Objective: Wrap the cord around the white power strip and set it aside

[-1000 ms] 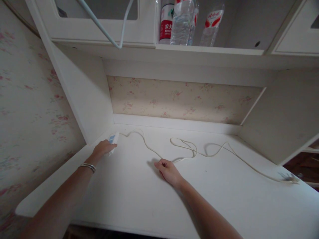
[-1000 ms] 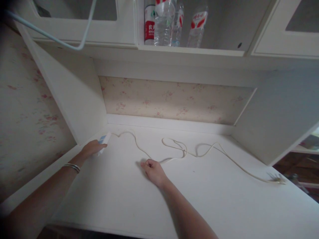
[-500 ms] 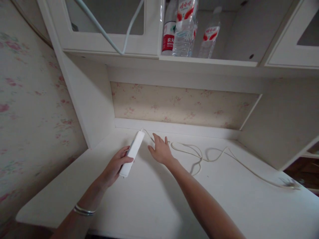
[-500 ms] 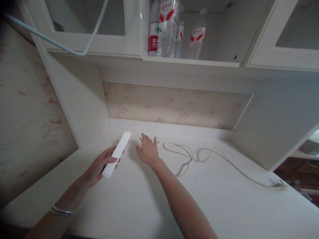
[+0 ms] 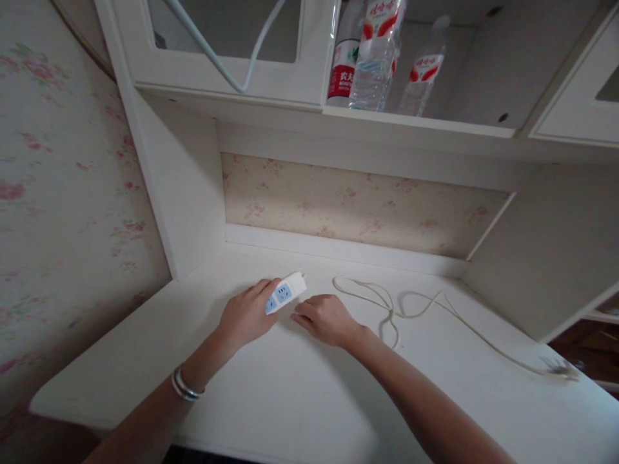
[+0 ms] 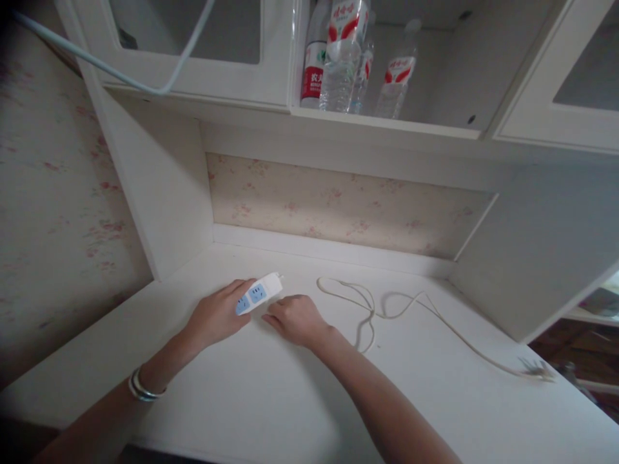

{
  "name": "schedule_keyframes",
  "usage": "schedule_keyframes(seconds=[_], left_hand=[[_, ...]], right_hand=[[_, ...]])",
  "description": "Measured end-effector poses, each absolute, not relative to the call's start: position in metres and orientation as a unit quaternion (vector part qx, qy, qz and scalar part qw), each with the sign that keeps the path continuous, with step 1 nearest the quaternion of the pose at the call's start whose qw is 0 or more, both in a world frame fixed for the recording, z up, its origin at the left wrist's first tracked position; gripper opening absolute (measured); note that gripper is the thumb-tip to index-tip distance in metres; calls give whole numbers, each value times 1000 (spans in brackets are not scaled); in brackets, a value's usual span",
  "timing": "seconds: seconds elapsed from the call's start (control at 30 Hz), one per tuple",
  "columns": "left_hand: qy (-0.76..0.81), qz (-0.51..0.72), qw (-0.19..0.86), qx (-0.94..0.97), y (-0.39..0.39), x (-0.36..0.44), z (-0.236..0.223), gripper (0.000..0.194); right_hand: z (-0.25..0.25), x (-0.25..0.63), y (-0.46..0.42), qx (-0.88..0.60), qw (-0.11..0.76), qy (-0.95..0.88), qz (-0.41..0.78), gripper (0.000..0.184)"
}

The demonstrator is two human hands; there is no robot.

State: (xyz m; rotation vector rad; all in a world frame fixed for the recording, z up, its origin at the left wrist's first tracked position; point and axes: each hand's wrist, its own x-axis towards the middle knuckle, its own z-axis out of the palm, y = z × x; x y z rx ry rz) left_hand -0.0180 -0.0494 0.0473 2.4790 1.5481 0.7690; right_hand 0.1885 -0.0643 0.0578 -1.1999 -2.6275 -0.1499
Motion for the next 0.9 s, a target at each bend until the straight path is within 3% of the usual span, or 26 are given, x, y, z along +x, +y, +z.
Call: schedule_keyframes(seconds=[0.13, 0.3, 0.63, 0.9], left_hand=[[436, 166, 32, 884, -57, -21, 45, 62], [378, 131, 38, 916, -79, -21, 58, 56], [324, 158, 32, 932, -109, -21, 70, 66], [322, 187, 3, 928, -112, -18, 65, 84]], right_hand=[[76, 199, -66, -350, 177, -920, -25, 37], [88, 208, -56, -393, 247, -885, 27, 41], [68, 215, -49, -441, 340, -808, 195, 36], [62, 210, -56, -444, 418, -749, 258, 29]])
